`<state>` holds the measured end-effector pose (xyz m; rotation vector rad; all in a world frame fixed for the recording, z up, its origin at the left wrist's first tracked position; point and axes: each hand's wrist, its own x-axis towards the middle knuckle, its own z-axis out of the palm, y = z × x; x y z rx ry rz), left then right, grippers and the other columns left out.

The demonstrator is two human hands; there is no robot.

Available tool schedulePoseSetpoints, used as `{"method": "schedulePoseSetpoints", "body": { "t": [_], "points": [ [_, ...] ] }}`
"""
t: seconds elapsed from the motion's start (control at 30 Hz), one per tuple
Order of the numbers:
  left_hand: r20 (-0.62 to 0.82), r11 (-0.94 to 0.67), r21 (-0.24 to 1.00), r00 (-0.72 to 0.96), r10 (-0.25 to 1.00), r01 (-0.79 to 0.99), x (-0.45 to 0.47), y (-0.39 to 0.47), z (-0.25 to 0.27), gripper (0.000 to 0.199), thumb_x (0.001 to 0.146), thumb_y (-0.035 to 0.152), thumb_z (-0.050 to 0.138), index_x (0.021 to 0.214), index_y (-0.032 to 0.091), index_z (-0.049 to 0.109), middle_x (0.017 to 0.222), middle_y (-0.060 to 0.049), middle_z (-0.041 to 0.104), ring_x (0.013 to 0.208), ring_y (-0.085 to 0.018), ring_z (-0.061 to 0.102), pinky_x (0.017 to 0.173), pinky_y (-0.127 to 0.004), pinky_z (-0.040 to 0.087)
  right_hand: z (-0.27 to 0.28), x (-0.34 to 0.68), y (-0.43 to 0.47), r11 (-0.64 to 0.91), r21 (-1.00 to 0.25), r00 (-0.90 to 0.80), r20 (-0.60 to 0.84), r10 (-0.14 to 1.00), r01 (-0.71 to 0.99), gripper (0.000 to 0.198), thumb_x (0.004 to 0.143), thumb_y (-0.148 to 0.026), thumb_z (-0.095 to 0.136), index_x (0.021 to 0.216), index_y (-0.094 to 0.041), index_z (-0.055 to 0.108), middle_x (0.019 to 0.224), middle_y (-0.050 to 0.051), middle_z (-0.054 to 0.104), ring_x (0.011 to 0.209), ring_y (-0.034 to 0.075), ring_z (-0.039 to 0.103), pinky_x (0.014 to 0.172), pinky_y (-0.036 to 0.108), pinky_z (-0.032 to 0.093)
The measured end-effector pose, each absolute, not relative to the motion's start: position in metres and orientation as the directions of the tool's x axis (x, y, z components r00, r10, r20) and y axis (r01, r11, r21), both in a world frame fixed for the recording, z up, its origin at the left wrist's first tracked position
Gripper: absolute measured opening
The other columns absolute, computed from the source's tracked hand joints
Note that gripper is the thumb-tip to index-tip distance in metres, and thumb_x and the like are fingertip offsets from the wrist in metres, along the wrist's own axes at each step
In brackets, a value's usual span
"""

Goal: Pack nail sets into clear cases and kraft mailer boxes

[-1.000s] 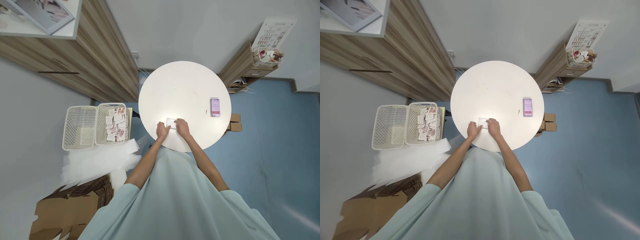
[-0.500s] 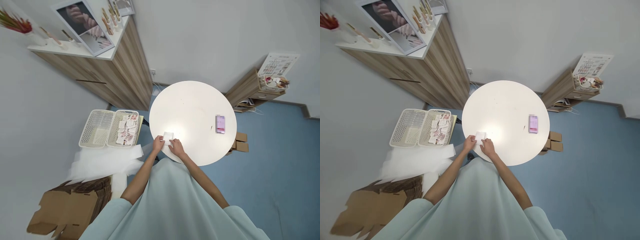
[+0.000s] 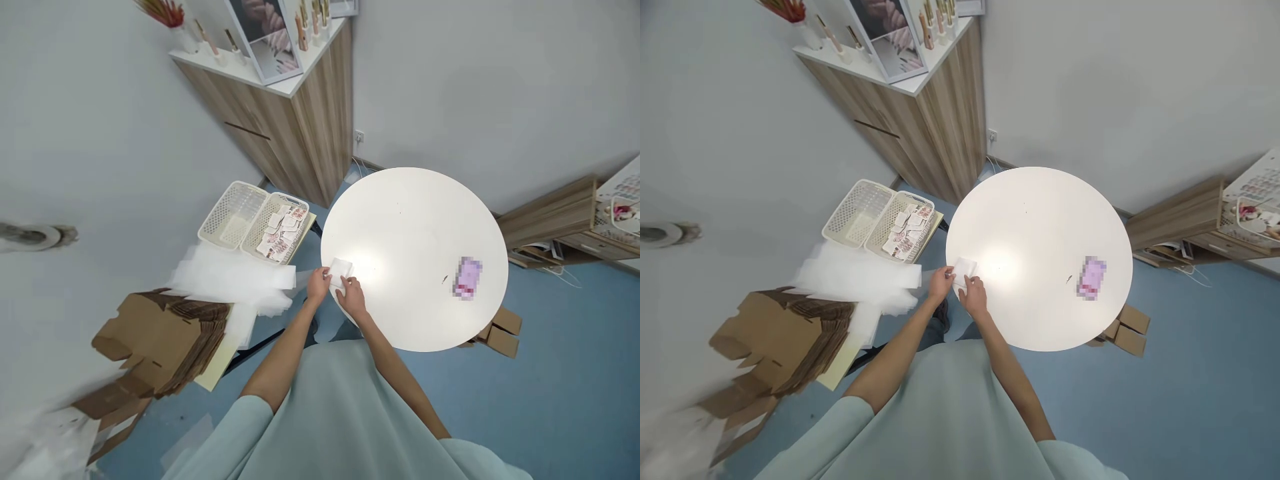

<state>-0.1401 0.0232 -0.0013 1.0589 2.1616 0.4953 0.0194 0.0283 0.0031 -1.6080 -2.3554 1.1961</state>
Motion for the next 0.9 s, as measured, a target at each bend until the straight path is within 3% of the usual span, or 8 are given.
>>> {"method": "schedulePoseSetpoints", "body": {
  "t": [0.2, 0.4, 0.57, 0.8, 0.9],
  "points": [
    [-0.364, 0.585, 0.585, -0.463, 0.809, 0.562, -0.136, 0.015, 0.010, 0.029, 0.099, 0.021, 0.061, 0.126, 0.017, 0.069, 0.128, -0.016, 0.070, 0.109, -0.026, 0.070, 0.098, -0.037, 0.053, 0.011, 0.021, 0.020, 0.081, -0.654, -0.387, -0.338, 0.858, 0.752, 0.059, 0.099, -0.031, 0.063, 0.155, -0.017, 0.056, 0.131, 0.017, 0.059, 0.126, 0.031, 0.059, 0.109, 0.042, 0.049],
    [-0.184, 0.419, 0.764, -0.456, 0.871, 0.491, -0.165, -0.032, 0.035, 0.031, 0.102, 0.029, 0.058, 0.130, 0.019, 0.066, 0.130, -0.013, 0.070, 0.104, -0.024, 0.072, 0.099, -0.037, 0.055, 0.039, 0.007, -0.016, 0.066, -0.745, -0.355, -0.237, 0.904, 0.664, 0.056, 0.097, -0.040, 0.065, 0.149, -0.020, 0.062, 0.125, 0.014, 0.061, 0.101, 0.025, 0.065, 0.098, 0.041, 0.057],
    [-0.097, 0.339, 0.843, -0.502, 0.860, 0.418, -0.240, -0.133, 0.057, 0.031, 0.101, 0.033, 0.057, 0.129, 0.022, 0.066, 0.130, -0.010, 0.072, 0.107, -0.022, 0.072, 0.098, -0.034, 0.058, 0.072, -0.049, -0.065, 0.144, -0.798, -0.462, -0.183, 0.868, 0.585, 0.055, 0.098, -0.048, 0.064, 0.148, -0.025, 0.064, 0.118, 0.011, 0.064, 0.090, 0.023, 0.065, 0.091, 0.041, 0.059],
    [-0.059, 0.529, 0.688, -0.688, 0.723, 0.497, -0.371, -0.310, 0.055, 0.033, 0.099, 0.040, 0.054, 0.126, 0.026, 0.068, 0.129, -0.010, 0.071, 0.123, -0.029, 0.067, 0.110, -0.041, 0.052, 0.091, -0.130, -0.143, 0.207, -0.801, -0.602, -0.225, 0.766, 0.562, 0.057, 0.098, -0.051, 0.063, 0.149, -0.027, 0.062, 0.121, 0.011, 0.065, 0.092, 0.023, 0.065, 0.080, 0.037, 0.060],
    [-0.126, 0.638, 0.578, -0.716, 0.686, 0.509, -0.408, -0.357, 0.041, 0.038, 0.095, 0.043, 0.059, 0.128, 0.025, 0.068, 0.129, -0.013, 0.070, 0.128, -0.035, 0.063, 0.112, -0.047, 0.050, 0.090, -0.152, -0.169, 0.195, -0.811, -0.640, -0.262, 0.723, 0.552, 0.057, 0.097, -0.052, 0.064, 0.148, -0.026, 0.064, 0.122, 0.011, 0.066, 0.093, 0.023, 0.065, 0.079, 0.036, 0.059]
  ]
}}
